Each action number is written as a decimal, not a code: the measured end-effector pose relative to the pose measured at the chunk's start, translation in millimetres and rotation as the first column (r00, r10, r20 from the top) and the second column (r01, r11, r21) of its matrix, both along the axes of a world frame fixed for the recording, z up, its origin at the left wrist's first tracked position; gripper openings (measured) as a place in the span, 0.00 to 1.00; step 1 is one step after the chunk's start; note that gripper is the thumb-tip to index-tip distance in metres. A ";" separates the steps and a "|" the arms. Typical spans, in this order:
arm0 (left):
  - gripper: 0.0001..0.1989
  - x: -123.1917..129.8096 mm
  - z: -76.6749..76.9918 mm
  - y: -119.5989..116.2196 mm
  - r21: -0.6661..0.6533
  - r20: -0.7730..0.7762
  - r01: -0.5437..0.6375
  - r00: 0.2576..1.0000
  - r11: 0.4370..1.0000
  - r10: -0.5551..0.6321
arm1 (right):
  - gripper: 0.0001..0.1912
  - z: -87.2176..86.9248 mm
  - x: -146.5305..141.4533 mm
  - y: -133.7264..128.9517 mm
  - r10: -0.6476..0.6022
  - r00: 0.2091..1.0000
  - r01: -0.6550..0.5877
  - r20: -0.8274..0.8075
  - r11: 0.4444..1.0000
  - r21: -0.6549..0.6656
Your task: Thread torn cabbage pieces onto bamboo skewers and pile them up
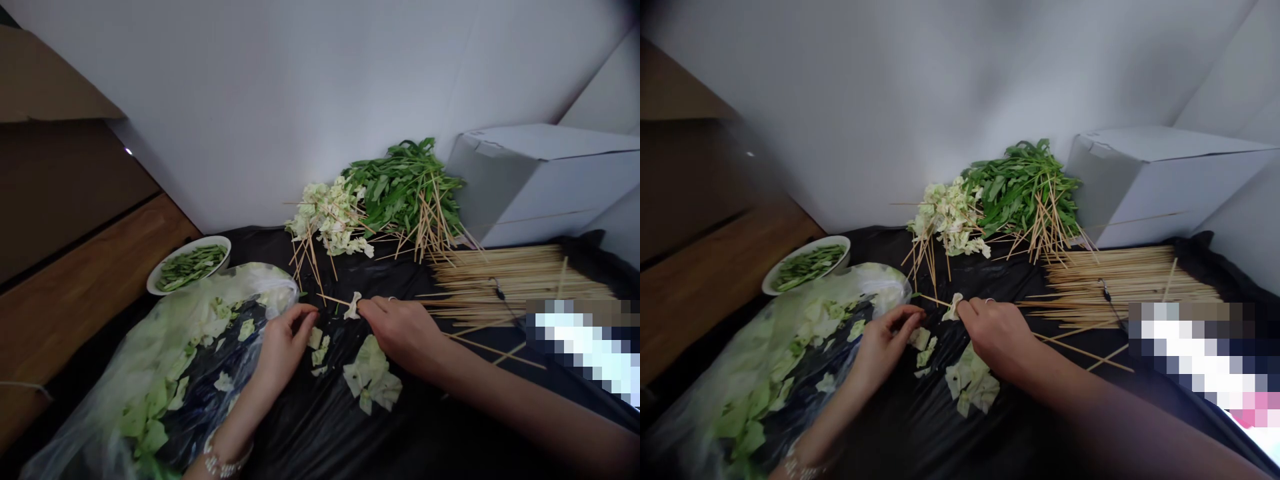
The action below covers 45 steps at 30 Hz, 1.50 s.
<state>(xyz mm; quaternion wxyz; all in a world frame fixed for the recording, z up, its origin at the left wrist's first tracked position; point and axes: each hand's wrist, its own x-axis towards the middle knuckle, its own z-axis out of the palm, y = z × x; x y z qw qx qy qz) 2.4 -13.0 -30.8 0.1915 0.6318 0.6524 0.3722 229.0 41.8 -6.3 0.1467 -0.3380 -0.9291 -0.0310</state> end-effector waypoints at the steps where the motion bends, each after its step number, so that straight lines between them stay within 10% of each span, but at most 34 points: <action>1: 0.09 -2.9 0.6 0.9 -0.003 -0.101 0.009 0.995 1.000 -0.009 | 0.11 1.0 0.2 0.4 -0.003 1.000 0.003 0.004 1.000 -0.004; 6: 0.17 -9.5 5.9 -1.2 -0.124 -0.375 0.110 0.915 0.986 -0.149 | 0.11 2.8 -0.7 0.2 -0.019 1.000 0.019 0.021 1.000 -0.015; 16: 0.16 -22.9 15.4 -5.2 -0.241 -0.346 0.244 0.883 0.940 -0.318 | 0.10 0.5 -1.3 1.4 -0.001 0.999 -0.003 -0.043 0.997 -0.082; 21: 0.14 -6.7 20.2 -4.8 -0.090 0.024 0.157 0.988 0.983 -0.156 | 0.13 4.6 0.9 5.6 -0.003 0.961 -0.076 -0.277 0.959 -0.274; 27: 0.13 24.4 14.4 -11.7 -0.068 0.657 0.202 0.746 0.977 -0.109 | 0.14 18.4 4.2 9.2 -0.080 0.882 -0.187 -0.465 0.845 -0.501; 45: 0.10 41.9 0.7 -23.7 0.088 0.496 0.131 0.854 0.988 -0.157 | 0.11 15.1 1.9 11.0 -0.187 0.867 -0.342 -0.462 0.453 -0.824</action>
